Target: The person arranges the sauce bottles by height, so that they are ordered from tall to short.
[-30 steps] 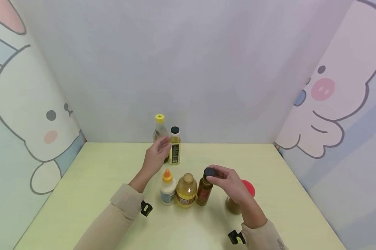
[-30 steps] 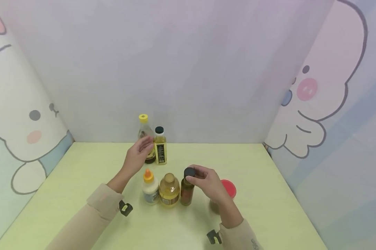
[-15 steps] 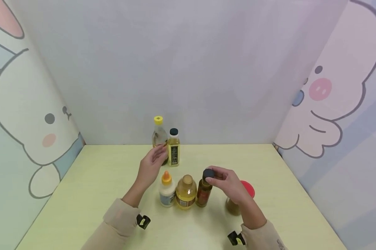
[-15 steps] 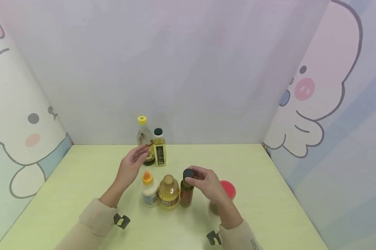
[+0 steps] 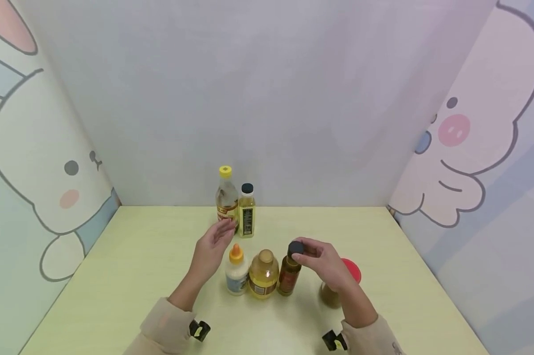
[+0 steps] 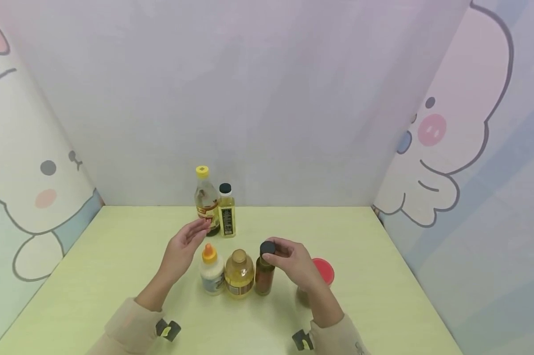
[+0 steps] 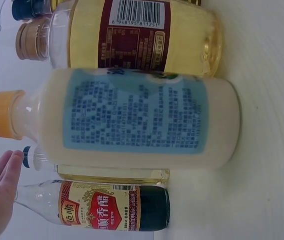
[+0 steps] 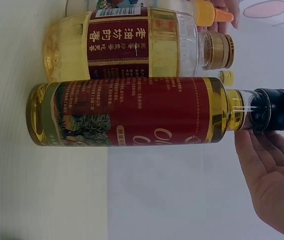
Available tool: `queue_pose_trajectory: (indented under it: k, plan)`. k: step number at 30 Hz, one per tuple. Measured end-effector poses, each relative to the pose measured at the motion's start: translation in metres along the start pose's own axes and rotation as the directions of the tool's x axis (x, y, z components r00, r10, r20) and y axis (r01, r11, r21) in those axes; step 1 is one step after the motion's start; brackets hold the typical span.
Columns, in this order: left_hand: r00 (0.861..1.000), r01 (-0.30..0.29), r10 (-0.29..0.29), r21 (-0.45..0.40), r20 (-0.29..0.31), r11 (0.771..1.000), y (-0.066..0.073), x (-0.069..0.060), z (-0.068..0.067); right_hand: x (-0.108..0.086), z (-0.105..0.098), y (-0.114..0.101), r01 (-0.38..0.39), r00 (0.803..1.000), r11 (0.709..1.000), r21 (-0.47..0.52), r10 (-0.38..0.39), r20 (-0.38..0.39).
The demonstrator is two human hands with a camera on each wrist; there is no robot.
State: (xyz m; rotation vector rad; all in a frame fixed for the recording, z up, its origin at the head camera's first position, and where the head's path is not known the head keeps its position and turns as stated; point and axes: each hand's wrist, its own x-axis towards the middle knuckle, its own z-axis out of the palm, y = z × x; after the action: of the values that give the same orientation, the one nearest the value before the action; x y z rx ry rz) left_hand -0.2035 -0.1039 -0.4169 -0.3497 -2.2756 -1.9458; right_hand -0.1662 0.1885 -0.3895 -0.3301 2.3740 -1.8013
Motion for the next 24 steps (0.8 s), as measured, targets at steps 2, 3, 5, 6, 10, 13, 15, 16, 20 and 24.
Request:
queue_pose_trajectory:
  k: [2,3,5,6,10,13,15,16,20,24]
  plan:
    - [1.000,-0.014,0.014,-0.003,0.006,1.000,-0.001,-0.004,0.000,0.000,0.000,0.001,-0.004,1.000,1.000,-0.001,0.004,-0.001]
    - [1.000,-0.025,0.025,-0.009,0.009,1.000,-0.001,-0.006,0.000,0.000,0.001,0.001,-0.003,1.000,1.000,-0.001,0.003,0.001]
    - [0.999,-0.038,0.039,-0.030,0.016,0.999,-0.001,-0.010,0.000,0.000,0.001,0.001,0.001,1.000,1.000,-0.007,-0.001,0.003]
    - [0.999,-0.043,0.044,-0.040,0.023,0.998,-0.002,-0.012,0.001,0.000,0.001,0.001,0.004,1.000,1.000,-0.008,-0.004,0.004]
    - [0.997,-0.054,0.058,-0.067,0.057,0.996,-0.003,-0.016,0.003,-0.001,0.000,-0.001,0.008,1.000,1.000,-0.008,-0.008,-0.005]
    - [0.996,-0.066,0.071,-0.075,0.063,0.995,-0.004,-0.017,0.004,0.000,-0.001,-0.002,0.009,1.000,1.000,0.001,-0.009,-0.011]
    - [0.996,-0.071,0.075,-0.077,0.055,0.995,-0.005,-0.019,0.004,0.000,0.000,-0.002,0.009,1.000,1.000,0.005,-0.009,-0.008]
    - [0.996,-0.075,0.079,-0.080,0.052,0.994,-0.005,-0.020,0.004,0.000,0.000,-0.002,0.009,1.000,1.000,0.004,-0.009,-0.007]
    - [0.994,-0.097,0.100,-0.081,0.039,0.992,-0.007,-0.025,0.004,0.000,0.000,-0.002,0.005,1.000,1.000,0.003,-0.005,-0.003]
    - [0.991,-0.126,0.128,-0.050,0.029,0.991,-0.011,-0.029,0.007,-0.001,0.001,-0.001,-0.002,1.000,1.000,0.007,0.002,-0.009]
